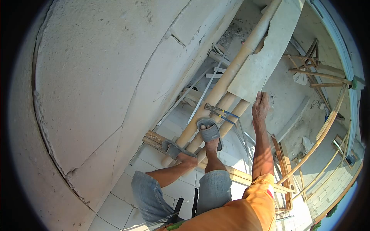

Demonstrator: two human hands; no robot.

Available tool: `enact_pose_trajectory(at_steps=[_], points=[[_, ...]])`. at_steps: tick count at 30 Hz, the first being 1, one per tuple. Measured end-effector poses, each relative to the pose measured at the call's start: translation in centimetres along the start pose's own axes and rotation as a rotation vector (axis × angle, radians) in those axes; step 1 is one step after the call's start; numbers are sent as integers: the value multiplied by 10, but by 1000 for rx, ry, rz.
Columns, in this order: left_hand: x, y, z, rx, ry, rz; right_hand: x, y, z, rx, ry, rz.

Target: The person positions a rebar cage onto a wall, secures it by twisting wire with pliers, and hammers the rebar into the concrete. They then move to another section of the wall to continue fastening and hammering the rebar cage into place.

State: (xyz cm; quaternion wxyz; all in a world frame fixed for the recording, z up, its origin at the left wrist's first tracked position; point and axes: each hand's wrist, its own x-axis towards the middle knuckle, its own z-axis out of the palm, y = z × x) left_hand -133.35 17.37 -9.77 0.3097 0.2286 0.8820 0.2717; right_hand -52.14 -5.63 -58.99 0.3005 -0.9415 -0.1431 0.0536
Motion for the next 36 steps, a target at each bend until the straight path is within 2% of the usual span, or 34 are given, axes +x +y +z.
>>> enact_pose_trajectory(at_steps=[1,3,4,7,10,11,13,14,15,17,18,19,21,22,23,25,28,30,33,36], points=[[-1,7,-7,-5,-5,10,-21,11,-12,18,23,110],[-4,27,-23,1,-19,25,-60,12,-37,-26,-45,252],[-4,38,-31,4,-26,38,-82,7,-45,52,-97,314],[-3,72,-67,2,-59,86,-120,-52,-83,273,-254,479],[8,104,-124,-20,-99,148,-134,-105,-123,344,-278,443],[17,115,-149,-35,-139,173,-131,-128,-142,392,-342,403],[33,139,-202,-107,-268,222,-127,-170,-175,436,-415,352],[38,147,-224,-146,-367,237,-122,-188,-189,567,-433,356],[36,142,-232,-123,-236,270,-119,-208,-201,700,-458,358],[-13,139,-205,-62,33,317,-104,-262,-244,760,-533,308],[-3,134,-211,-20,75,312,-103,-285,-262,867,-615,403],[-24,136,-194,-94,93,297,-98,-308,-276,970,-704,492],[-31,133,-189,-203,-17,267,-98,-346,-304,1013,-831,467],[-22,128,-191,-221,35,233,-102,-365,-315,1051,-890,484],[-17,123,-193,-267,-19,221,-104,-388,-319,1092,-966,490],[-60,144,-165,-292,50,161,-119,-432,-336,1055,-1155,488],[-109,182,-139,-231,159,105,-154,-483,-342,894,-1485,323],[-102,177,-145,-289,146,84,-185,-524,-340,788,-1651,177],[-109,182,-142,-271,167,103,-234,-579,-340,609,-1854,-83],[-104,177,-144,-273,143,87,-295,-626,-334,576,-1990,-153]])
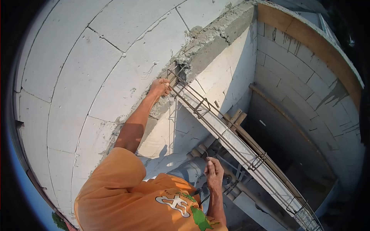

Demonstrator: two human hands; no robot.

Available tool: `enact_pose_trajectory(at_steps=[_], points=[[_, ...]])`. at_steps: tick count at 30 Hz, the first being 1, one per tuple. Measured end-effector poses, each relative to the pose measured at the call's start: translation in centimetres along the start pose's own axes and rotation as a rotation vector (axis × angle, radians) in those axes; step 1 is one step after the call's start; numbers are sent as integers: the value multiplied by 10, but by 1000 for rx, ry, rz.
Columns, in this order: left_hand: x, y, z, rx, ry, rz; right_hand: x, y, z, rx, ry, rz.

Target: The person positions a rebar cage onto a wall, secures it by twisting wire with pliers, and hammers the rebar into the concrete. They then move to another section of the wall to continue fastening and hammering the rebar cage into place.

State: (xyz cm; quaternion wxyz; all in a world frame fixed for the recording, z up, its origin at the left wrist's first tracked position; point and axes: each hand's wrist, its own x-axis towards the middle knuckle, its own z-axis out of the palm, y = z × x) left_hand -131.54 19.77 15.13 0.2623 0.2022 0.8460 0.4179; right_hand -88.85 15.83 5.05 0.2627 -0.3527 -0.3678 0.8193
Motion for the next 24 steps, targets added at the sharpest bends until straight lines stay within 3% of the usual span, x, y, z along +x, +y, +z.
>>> enact_pose_trajectory(at_steps=[5,10,15,19,23,24], points=[[-8,24,-2,18,-10,-96,63,2,93,170,-136,140],[-5,21,-10,-18,-103,-118,113,5,167,372,-65,187],[-2,17,-15,-138,-153,-147,152,11,198,447,-24,200],[3,8,-20,-205,-206,-161,156,4,209,338,32,192],[-2,9,-23,-189,-194,-119,144,-4,202,-5,65,27],[-2,6,-25,-205,-180,-22,137,-16,201,-148,62,-68]])
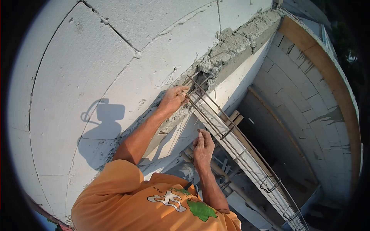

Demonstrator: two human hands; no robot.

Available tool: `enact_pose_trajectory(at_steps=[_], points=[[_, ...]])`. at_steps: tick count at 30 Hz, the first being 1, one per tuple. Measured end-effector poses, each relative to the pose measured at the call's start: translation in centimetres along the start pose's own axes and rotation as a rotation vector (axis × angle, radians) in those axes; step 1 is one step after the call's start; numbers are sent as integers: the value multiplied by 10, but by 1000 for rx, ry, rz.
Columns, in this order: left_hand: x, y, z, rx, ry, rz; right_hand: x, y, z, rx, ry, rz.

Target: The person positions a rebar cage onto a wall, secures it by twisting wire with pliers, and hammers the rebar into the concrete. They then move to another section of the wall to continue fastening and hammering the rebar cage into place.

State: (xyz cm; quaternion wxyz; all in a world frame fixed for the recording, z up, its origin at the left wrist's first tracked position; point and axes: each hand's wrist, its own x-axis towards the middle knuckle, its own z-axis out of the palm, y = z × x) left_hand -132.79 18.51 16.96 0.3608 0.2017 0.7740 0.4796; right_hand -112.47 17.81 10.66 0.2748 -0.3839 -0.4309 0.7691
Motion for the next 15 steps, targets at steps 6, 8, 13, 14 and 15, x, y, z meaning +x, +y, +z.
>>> enact_pose_trajectory(at_steps=[6,8,13,14,15], points=[[-23,5,-6,15,104,85,19,-63,16,-270,-60,-44],[-25,-4,-10,-25,114,90,33,-49,24,-225,-73,40],[-17,-17,-18,177,63,164,41,-30,42,2,30,234],[-16,-16,-20,175,61,163,43,-28,44,98,13,281],[-12,-15,-22,358,63,251,47,-26,45,195,-5,326]])
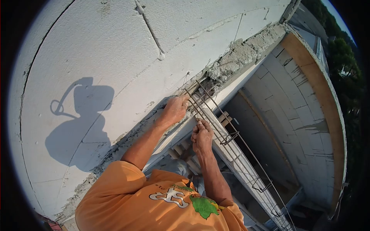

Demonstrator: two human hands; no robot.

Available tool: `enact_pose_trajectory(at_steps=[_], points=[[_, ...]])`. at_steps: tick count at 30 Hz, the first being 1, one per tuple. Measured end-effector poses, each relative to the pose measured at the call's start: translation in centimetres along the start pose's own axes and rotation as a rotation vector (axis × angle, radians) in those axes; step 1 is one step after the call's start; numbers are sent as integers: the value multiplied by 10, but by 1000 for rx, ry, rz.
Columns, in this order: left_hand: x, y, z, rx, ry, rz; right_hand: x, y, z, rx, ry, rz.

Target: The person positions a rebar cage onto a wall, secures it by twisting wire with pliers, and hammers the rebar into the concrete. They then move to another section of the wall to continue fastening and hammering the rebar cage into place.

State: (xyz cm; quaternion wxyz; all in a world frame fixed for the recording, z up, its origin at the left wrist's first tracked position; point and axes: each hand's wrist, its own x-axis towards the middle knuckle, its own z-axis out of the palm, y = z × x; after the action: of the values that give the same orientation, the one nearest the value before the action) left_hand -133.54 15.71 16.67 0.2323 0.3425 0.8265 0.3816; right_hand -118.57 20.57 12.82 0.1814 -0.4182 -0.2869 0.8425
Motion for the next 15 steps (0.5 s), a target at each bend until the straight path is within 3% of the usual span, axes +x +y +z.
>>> enact_pose_trajectory(at_steps=[1,3,9,15], points=[[1,-1,-1,181,-6,91,5,0,0,0,1,4],[4,0,-2,195,-37,78,17,-2,0,168,-90,108],[14,4,-5,198,-117,21,32,-9,3,281,-208,186],[18,-5,4,243,-37,14,40,-12,-4,132,-246,225]])
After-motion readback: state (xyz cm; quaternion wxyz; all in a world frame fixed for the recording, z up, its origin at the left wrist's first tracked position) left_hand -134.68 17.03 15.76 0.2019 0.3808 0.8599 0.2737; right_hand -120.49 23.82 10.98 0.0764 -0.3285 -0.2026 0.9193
